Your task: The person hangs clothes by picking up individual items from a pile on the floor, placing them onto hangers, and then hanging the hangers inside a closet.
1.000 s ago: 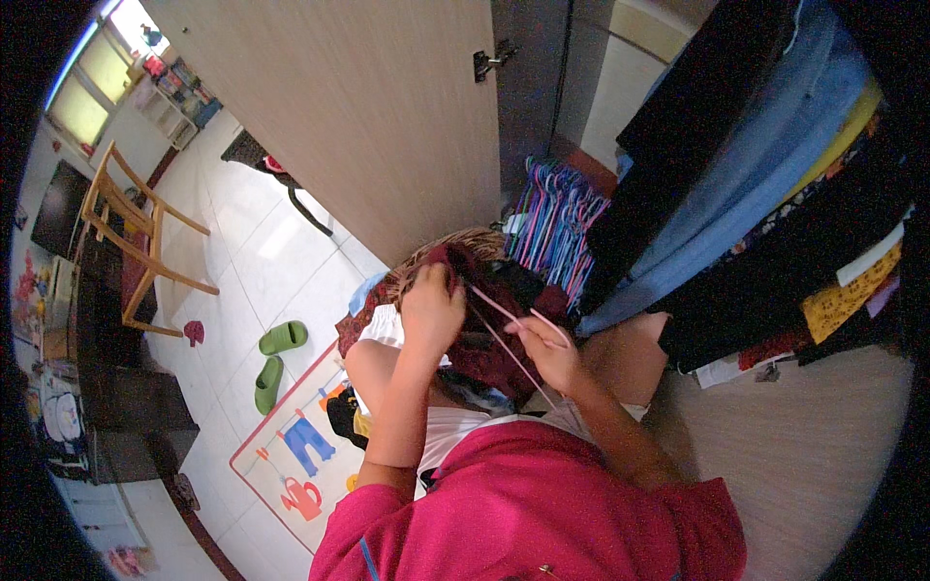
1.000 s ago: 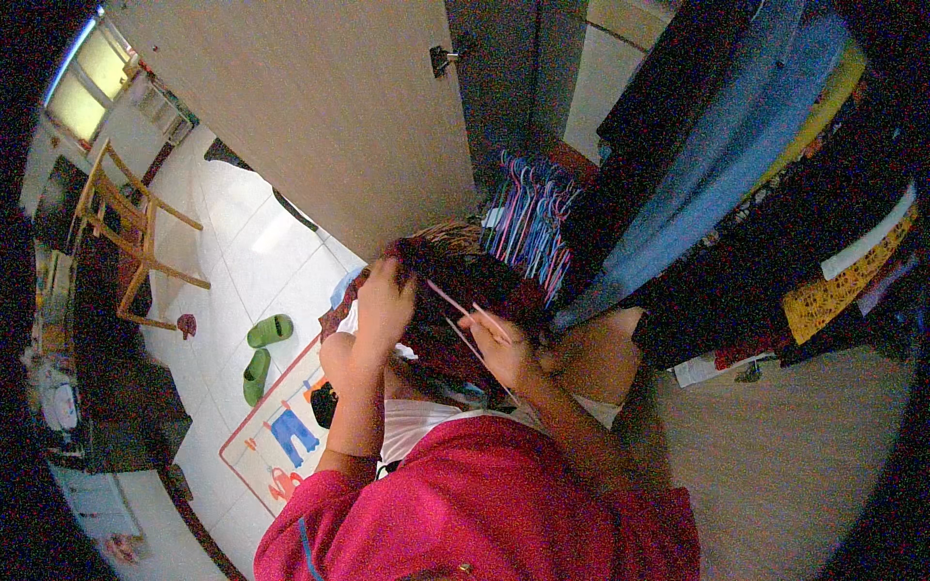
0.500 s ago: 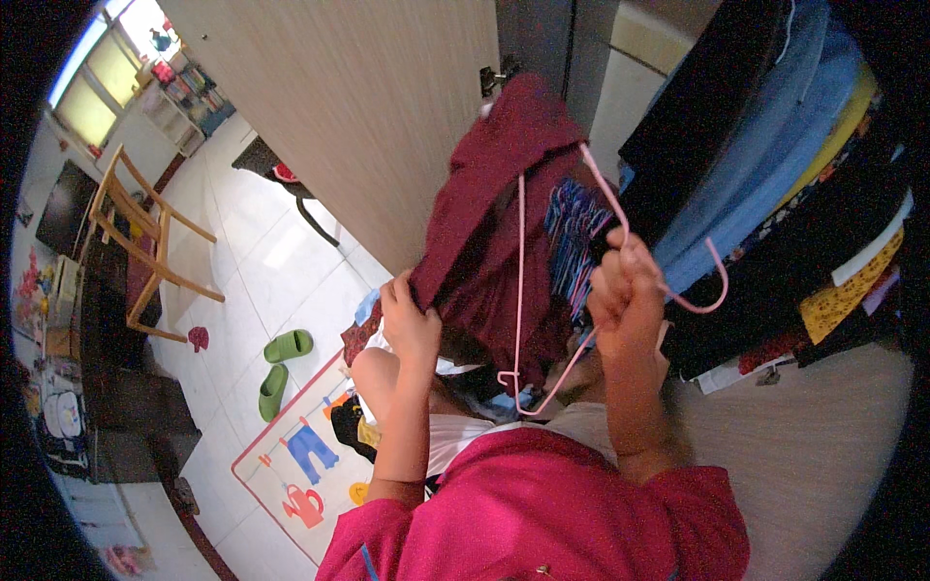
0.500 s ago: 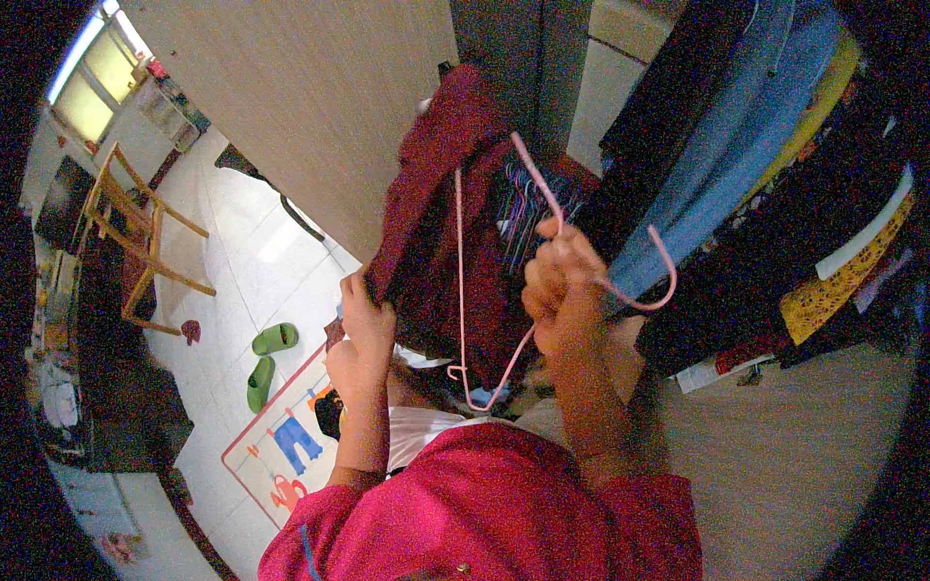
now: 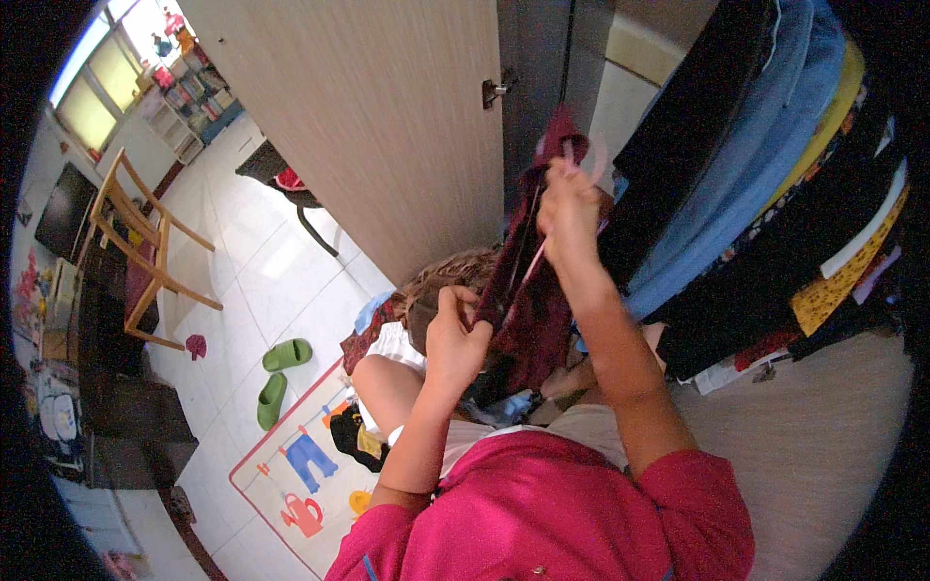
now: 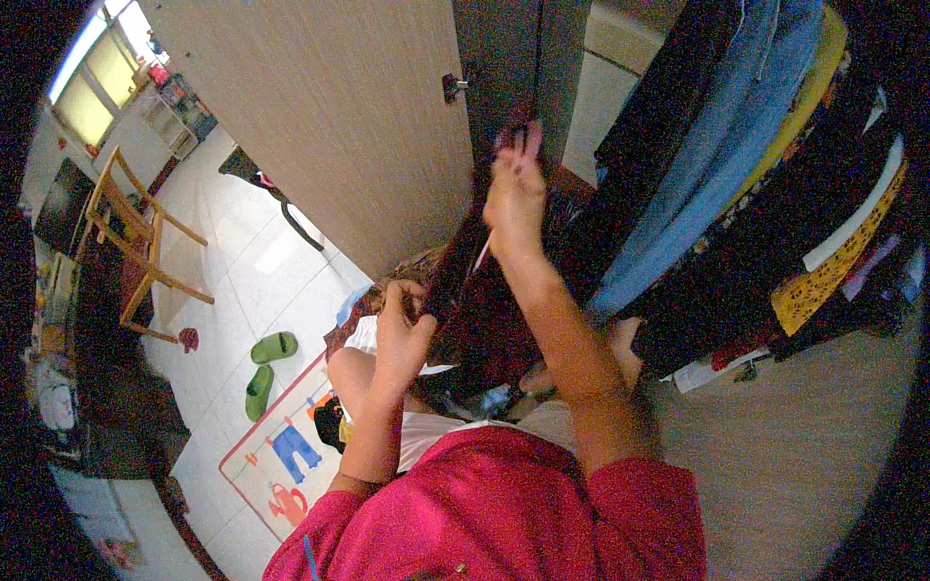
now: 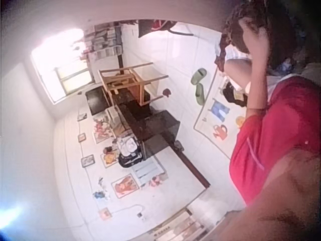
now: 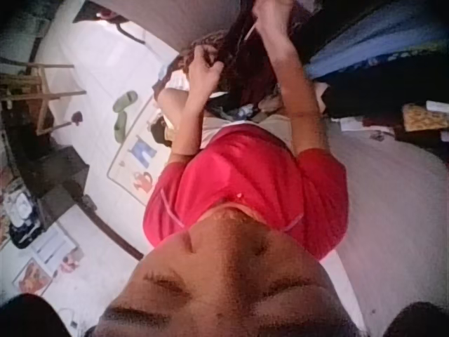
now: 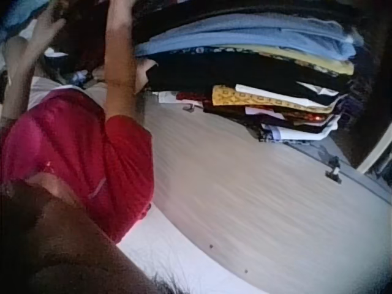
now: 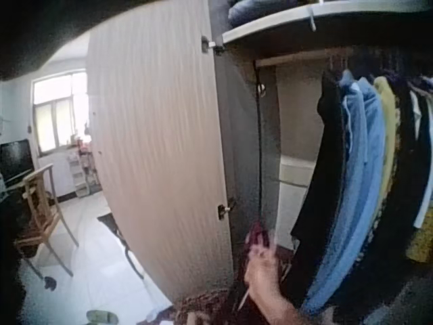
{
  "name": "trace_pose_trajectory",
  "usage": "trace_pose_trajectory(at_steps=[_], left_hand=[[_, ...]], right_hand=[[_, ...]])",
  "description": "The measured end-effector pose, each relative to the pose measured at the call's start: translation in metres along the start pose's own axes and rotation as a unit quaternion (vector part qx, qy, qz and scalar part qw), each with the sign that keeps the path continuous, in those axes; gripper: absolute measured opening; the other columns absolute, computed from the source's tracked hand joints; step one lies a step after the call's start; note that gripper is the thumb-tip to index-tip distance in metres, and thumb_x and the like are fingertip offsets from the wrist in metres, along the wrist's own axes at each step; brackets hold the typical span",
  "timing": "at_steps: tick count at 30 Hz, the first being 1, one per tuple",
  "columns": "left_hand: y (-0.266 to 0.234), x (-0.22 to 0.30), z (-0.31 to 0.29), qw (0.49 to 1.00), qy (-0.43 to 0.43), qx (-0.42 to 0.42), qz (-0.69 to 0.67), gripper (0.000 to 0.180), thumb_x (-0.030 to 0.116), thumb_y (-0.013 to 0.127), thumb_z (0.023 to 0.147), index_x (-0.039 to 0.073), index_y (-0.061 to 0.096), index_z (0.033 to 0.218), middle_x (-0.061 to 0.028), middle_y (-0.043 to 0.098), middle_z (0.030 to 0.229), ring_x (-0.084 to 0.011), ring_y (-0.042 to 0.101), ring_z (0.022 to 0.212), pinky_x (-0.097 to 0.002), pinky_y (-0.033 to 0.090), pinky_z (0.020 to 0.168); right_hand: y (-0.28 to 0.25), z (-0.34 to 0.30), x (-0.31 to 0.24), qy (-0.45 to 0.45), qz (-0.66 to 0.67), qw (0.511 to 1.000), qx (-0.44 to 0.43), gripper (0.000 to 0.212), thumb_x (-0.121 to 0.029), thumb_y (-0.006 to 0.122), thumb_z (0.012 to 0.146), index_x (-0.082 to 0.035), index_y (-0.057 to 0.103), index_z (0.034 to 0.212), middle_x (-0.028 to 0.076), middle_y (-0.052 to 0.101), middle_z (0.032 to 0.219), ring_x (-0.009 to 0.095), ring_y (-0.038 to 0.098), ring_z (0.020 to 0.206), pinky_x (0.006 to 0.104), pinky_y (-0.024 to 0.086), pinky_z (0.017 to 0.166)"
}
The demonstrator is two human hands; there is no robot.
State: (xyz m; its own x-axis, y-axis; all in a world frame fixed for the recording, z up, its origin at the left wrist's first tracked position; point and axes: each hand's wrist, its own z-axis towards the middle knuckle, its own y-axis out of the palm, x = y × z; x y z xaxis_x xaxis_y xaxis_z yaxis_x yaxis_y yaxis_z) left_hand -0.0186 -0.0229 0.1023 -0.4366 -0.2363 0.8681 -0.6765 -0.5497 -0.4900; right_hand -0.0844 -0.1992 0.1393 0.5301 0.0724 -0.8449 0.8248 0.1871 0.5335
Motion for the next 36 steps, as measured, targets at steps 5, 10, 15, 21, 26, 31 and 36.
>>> trace_pose_trajectory(at_steps=[5, 10, 15, 21, 26, 31, 36], left_hand=[[-0.018, 0.008, 0.016, 0.936, 0.056, -0.124, -0.325, 0.037, 0.010, 0.058, 0.079, 0.000, 0.041, 0.110, -0.0050, 0.049, 0.087, -0.0168, 0.055, 0.072, -0.0293, 0.047, 0.066], [-0.090, 0.074, 0.076, 0.872, 0.391, 0.247, 0.161, 0.065, 0.028, 0.068, 0.072, 0.002, 0.036, 0.122, -0.0201, 0.043, 0.113, -0.0346, 0.044, 0.105, -0.0387, 0.037, 0.089], [-0.161, 0.182, 0.122, 0.780, 0.532, 0.300, 0.136, 0.055, 0.032, 0.064, 0.074, 0.006, 0.045, 0.119, -0.0163, 0.054, 0.105, -0.0318, 0.053, 0.097, -0.0364, 0.042, 0.080], [-0.206, 0.247, 0.146, 0.750, 0.514, 0.382, 0.166, 0.036, 0.022, 0.061, 0.077, 0.014, 0.053, 0.110, -0.0137, 0.058, 0.097, -0.0322, 0.058, 0.084, -0.0377, 0.046, 0.069], [-0.189, 0.233, 0.119, 0.655, 0.608, 0.292, 0.341, 0.052, 0.003, 0.065, 0.063, 0.018, 0.052, 0.110, -0.0117, 0.035, 0.127, -0.0332, 0.038, 0.113, -0.0410, 0.036, 0.092], [-0.194, 0.218, 0.115, 0.693, 0.619, 0.156, 0.335, 0.029, 0.005, 0.064, 0.064, 0.008, 0.055, 0.091, -0.0135, 0.039, 0.126, -0.0332, 0.039, 0.115, -0.0406, 0.036, 0.093], [-0.217, 0.200, 0.125, 0.835, 0.525, 0.041, 0.162, 0.015, 0.009, 0.058, 0.078, 0.002, 0.051, 0.088, -0.0141, 0.054, 0.106, -0.0270, 0.053, 0.099, -0.0334, 0.043, 0.080]], right_hand=[[-0.005, -0.026, -0.059, 0.209, -0.210, 0.905, -0.306, 0.024, -0.017, 0.055, 0.083, -0.005, 0.051, 0.104, -0.008, 0.040, 0.059, 0.000, 0.032, 0.045, 0.0152, 0.024, 0.037], [0.046, 0.004, -0.186, -0.117, -0.535, 0.725, -0.417, 0.023, -0.027, 0.060, 0.079, -0.005, 0.065, 0.084, -0.004, 0.055, 0.066, 0.006, 0.045, 0.052, 0.0228, 0.035, 0.047], [0.156, -0.022, -0.331, -0.301, -0.649, 0.624, -0.313, 0.026, -0.022, 0.063, 0.075, 0.001, 0.059, 0.087, 0.006, 0.056, 0.065, 0.015, 0.052, 0.057, 0.0278, 0.043, 0.051], [0.180, -0.012, -0.387, -0.384, -0.517, 0.711, -0.280, 0.018, -0.019, 0.067, 0.074, -0.003, 0.060, 0.075, -0.001, 0.048, 0.054, 0.007, 0.042, 0.047, 0.0197, 0.029, 0.042], [0.172, -0.004, -0.345, -0.309, -0.538, 0.696, -0.362, 0.021, -0.023, 0.066, 0.075, -0.003, 0.061, 0.072, -0.003, 0.047, 0.055, 0.006, 0.040, 0.048, 0.0202, 0.028, 0.044], [0.146, 0.043, -0.323, -0.399, -0.578, 0.597, -0.388, 0.024, -0.026, 0.069, 0.072, -0.004, 0.066, 0.079, -0.003, 0.054, 0.061, 0.005, 0.045, 0.053, 0.0210, 0.034, 0.046], [0.125, 0.018, -0.311, -0.207, -0.582, 0.647, -0.447, 0.028, -0.027, 0.070, 0.071, -0.002, 0.066, 0.084, -0.003, 0.053, 0.058, 0.004, 0.043, 0.052, 0.0209, 0.032, 0.045]])
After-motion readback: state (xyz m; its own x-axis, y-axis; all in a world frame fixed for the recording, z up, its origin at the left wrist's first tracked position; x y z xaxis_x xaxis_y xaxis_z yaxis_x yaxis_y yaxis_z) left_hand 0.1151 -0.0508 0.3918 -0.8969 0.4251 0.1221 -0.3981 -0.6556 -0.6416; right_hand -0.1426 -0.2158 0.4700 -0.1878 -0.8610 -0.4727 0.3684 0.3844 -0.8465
